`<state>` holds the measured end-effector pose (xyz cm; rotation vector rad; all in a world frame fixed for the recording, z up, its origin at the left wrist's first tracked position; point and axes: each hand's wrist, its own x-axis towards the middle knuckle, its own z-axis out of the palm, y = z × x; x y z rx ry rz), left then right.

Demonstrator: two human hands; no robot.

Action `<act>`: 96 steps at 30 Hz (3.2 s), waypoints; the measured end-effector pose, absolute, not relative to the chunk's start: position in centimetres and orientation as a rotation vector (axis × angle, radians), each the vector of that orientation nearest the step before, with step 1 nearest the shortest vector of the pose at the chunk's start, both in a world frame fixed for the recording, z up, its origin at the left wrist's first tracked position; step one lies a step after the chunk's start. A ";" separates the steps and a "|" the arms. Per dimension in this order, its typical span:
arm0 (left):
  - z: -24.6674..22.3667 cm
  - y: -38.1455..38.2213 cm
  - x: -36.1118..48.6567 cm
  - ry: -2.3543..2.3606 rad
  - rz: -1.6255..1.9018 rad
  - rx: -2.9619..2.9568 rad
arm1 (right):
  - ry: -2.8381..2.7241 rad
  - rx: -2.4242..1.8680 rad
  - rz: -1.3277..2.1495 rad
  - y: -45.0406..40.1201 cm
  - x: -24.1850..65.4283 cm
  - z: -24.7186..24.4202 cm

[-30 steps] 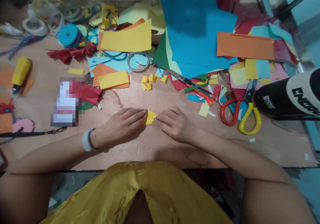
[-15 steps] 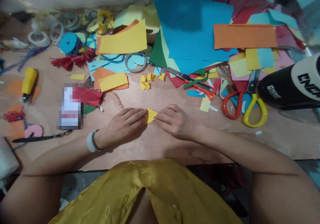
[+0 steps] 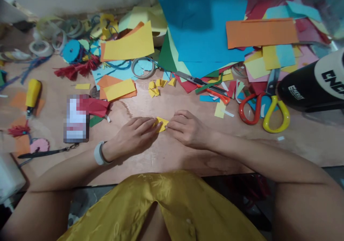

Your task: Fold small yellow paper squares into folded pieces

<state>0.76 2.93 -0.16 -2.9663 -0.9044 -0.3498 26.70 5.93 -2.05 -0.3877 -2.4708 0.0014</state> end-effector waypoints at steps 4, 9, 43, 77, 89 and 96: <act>-0.1 3.0 0.8 -0.884 -0.377 -2.966 | -2.492 -0.419 0.048 5.7 26.9 -2.0; -0.1 3.1 0.7 -0.872 -0.358 -2.960 | -2.478 -0.479 0.184 6.0 27.7 -2.0; 0.1 2.9 0.8 -0.898 -0.313 -2.948 | -2.711 -0.821 0.091 2.9 30.3 -1.5; -0.9 2.7 0.4 -0.936 -0.523 -2.935 | -2.647 -0.396 -0.068 5.0 26.3 -1.8; -0.9 2.0 0.1 -0.858 -0.267 -3.199 | -2.384 -0.527 0.768 8.7 27.7 -2.3; -1.3 1.1 0.8 -0.879 -0.199 -3.188 | -2.285 -0.788 0.968 8.8 27.3 -2.1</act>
